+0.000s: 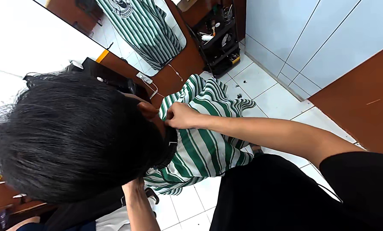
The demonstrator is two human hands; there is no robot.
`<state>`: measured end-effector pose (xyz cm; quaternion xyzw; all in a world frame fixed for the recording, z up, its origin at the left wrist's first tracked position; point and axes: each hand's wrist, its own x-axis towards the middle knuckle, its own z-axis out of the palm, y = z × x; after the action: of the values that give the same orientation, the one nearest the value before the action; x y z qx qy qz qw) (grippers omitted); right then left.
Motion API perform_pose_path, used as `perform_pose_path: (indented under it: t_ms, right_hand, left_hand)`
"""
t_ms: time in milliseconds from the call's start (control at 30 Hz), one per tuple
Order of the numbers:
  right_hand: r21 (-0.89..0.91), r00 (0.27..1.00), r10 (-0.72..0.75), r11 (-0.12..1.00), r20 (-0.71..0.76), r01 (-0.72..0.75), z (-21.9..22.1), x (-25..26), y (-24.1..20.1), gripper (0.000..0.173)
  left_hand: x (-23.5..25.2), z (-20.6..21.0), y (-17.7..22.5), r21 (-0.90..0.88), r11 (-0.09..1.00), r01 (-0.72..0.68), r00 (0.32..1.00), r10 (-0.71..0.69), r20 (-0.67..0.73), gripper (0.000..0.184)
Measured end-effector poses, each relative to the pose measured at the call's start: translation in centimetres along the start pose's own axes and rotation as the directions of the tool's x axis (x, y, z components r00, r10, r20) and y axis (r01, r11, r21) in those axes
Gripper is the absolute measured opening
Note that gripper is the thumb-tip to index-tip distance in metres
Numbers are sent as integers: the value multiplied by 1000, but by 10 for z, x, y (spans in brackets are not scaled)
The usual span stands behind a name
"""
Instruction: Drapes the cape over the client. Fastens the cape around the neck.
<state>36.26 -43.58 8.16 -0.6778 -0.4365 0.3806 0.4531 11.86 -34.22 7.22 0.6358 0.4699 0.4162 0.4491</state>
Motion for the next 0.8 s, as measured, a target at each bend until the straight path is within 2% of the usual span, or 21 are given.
perform_pose_path:
  t_ms: [67, 133, 200, 267, 300, 367, 467, 500, 533, 567, 600, 667, 700, 800]
  right_hand:
    - [-39, 1000, 1, 999, 16, 0, -3, 3, 1, 18]
    - [-91, 1000, 1, 996, 16, 0, -3, 7, 4, 18]
    - [-147, 1000, 15, 989, 17, -13, -4, 9, 4, 17]
    - [-168, 1000, 6, 986, 17, -3, -4, 10, 3, 12]
    - [-165, 1000, -8, 986, 21, 11, -3, 11, 3, 12]
    - [-144, 998, -41, 988, 39, 46, 0, 13, 2, 24]
    - [-93, 996, -90, 991, 23, 92, 5, 16, 3, 21]
    - [-74, 995, -95, 993, 25, 96, 6, 17, 5, 19]
    - [-58, 995, -99, 993, 26, 100, 7, 19, 8, 19]
    - [-44, 995, -99, 994, 28, 101, 6, 20, 10, 19]
    - [-27, 995, -96, 995, 32, 97, 5, 21, 11, 20]
    - [-16, 995, -99, 995, 23, 99, 5, 21, 12, 18]
    - [-26, 993, -114, 993, 8, 114, 6, 22, 12, 14]
    - [-76, 984, -179, 981, 17, 180, 8, 24, 13, 12]
  left_hand:
    - [2, -2, -1, 56, 998, -29, 1000, 29, -8, 19]
    - [3, -8, -3, 230, 972, -55, 998, 58, -7, 24]
    - [5, -10, -4, 426, 901, -77, 997, 77, 17, 35]
    - [5, -10, -3, 486, 872, -61, 998, 50, 36, 37]
    - [6, -10, -4, 467, 883, -49, 999, 35, 38, 33]
    - [9, -9, -2, 419, 908, -18, 1000, 8, 25, 25]
    - [4, 15, 30, 289, 938, 189, 982, -172, -83, 28]
    - [9, 11, 24, 216, 961, 171, 985, -164, -48, 29]
    - [23, -8, -6, 158, 987, 19, 997, -30, 67, 28]
    - [44, -30, -43, 103, 985, -138, 979, 120, 164, 28]
    - [51, -35, -55, 92, 989, -118, 985, 105, 140, 28]
    - [32, -7, -17, 124, 984, 128, 992, -125, -32, 28]
    - [20, 7, 2, 154, 970, 188, 981, -177, -79, 29]
    - [-15, 37, 49, 302, 926, 226, 973, -199, -117, 30]
